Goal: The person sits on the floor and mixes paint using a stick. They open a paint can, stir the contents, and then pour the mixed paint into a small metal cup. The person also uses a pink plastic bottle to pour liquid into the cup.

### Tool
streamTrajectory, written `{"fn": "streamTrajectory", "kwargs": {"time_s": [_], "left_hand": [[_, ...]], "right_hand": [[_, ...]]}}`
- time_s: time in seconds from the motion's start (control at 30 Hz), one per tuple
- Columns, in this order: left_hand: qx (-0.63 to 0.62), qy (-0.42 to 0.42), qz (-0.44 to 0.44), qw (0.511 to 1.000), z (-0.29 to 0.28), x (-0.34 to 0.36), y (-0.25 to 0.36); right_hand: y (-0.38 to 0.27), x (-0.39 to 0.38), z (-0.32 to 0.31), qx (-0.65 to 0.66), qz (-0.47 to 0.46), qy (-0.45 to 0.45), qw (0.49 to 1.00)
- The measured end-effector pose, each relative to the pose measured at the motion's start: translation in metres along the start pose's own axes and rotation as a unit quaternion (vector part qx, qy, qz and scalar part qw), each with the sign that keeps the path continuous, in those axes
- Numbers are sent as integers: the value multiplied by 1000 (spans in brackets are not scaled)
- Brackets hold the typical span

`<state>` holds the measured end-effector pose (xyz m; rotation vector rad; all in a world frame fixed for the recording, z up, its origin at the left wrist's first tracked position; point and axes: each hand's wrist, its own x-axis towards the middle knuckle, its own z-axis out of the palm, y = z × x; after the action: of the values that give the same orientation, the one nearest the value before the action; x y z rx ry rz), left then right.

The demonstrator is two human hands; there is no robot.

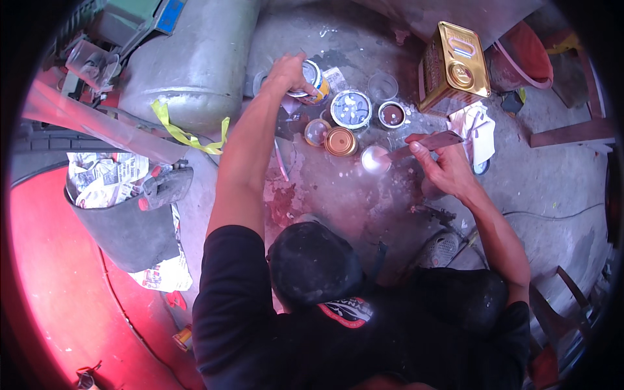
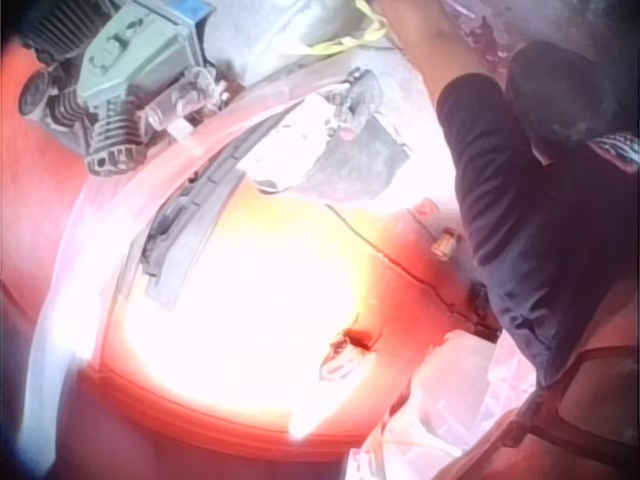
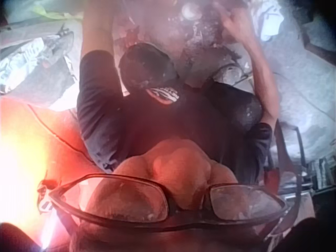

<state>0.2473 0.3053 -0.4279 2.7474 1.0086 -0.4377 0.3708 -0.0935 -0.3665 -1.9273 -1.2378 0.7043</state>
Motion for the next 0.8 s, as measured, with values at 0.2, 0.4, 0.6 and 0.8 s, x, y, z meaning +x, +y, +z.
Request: {"fn": "streamTrajectory", "kwargs": {"time_s": [0.2, 0.4, 0.6, 0.8], "left_hand": [[12, -43, -32, 998, -6, 12, 0], [5, -58, -52, 997, -5, 13, 4], [14, -14, -81, 997, 6, 9, 3], [17, 62, -71, 995, 6, -11, 23]], "right_hand": [[5, 0, 6, 26, -35, 26, 999], [-8, 2, -3, -4, 30, -17, 999], [-6, 1, 0, 15, -12, 3, 1000], [-3, -3, 2, 13, -37, 26, 999]]}}
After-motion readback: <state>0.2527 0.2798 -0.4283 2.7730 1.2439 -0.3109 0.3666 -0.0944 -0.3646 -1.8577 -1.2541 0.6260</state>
